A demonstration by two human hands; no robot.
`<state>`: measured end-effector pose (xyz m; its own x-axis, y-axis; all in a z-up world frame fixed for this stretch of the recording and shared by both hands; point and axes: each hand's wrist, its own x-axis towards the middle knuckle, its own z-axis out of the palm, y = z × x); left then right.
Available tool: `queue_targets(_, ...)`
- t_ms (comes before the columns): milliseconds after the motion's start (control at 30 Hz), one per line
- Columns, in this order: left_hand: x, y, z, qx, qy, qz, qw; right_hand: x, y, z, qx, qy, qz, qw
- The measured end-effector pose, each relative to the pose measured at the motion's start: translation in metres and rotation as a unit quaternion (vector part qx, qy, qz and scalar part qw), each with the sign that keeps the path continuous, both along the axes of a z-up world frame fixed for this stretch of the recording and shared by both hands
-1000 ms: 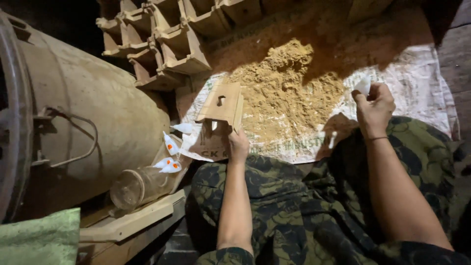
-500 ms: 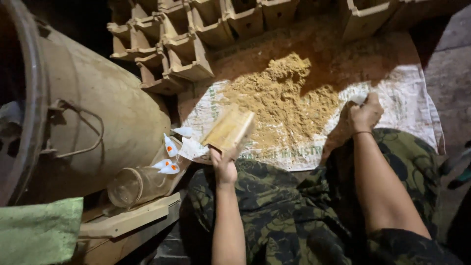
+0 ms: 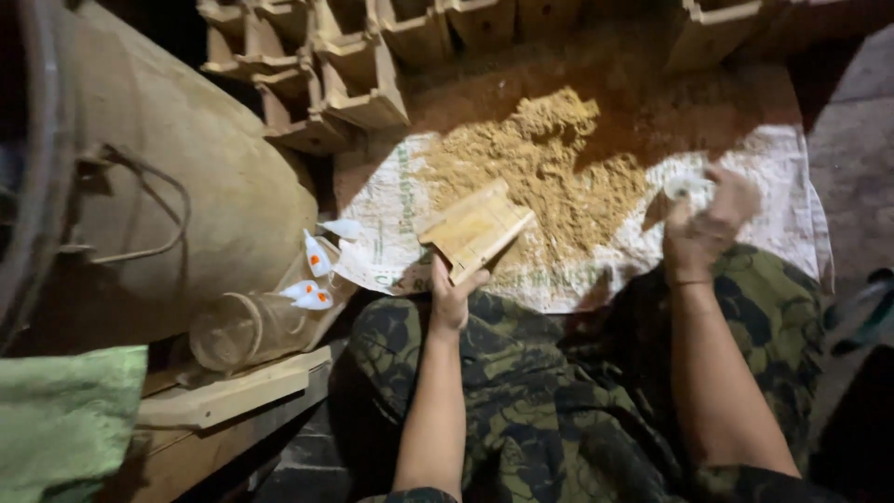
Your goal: The person sits on the floor and assembles small wooden frames by hand. They apply glue to the joints, press the pieces together, and pack sawdust into the frame cavities. The person repeats this process for multiple frames.
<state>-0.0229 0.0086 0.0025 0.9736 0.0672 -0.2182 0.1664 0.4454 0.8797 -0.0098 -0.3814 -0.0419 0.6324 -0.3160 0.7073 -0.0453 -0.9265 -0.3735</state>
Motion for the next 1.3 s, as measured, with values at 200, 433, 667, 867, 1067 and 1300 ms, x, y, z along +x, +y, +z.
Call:
queue_targets(200, 0.004, 0.004, -0.020, 0.009, 0.024, 0.028, 0.999, 0.009, 0.056, -0.010, 0.020, 0.134, 0.110, 0.985)
queue_targets(433, 0.020, 0.000, 0.005, 0.032, 0.040, 0.042, 0.998, 0.015, 0.087, -0.005, -0.164, 0.213, 0.056, 0.962)
queue_targets(667, 0.027, 0.006, -0.056, 0.021, 0.089, 0.066, 0.994, 0.018, 0.114, -0.027, -0.167, 0.340, 0.072, 0.923)
queue_targets(867, 0.029, 0.011, -0.017, 0.067, 0.155, 0.004, 0.986, 0.022, 0.117, -0.039, -0.168, 0.286, 0.093, 0.939)
queue_targets(1067, 0.031, 0.014, -0.033, 0.124, 0.093, -0.038, 0.987, 0.025, 0.115, -0.048, -0.129, 0.354, 0.108, 0.920)
queue_targets(1300, 0.034, 0.014, -0.055, 0.157, 0.005, -0.058, 0.986, 0.026, 0.117, -0.047, -0.126, 0.364, 0.115, 0.916)
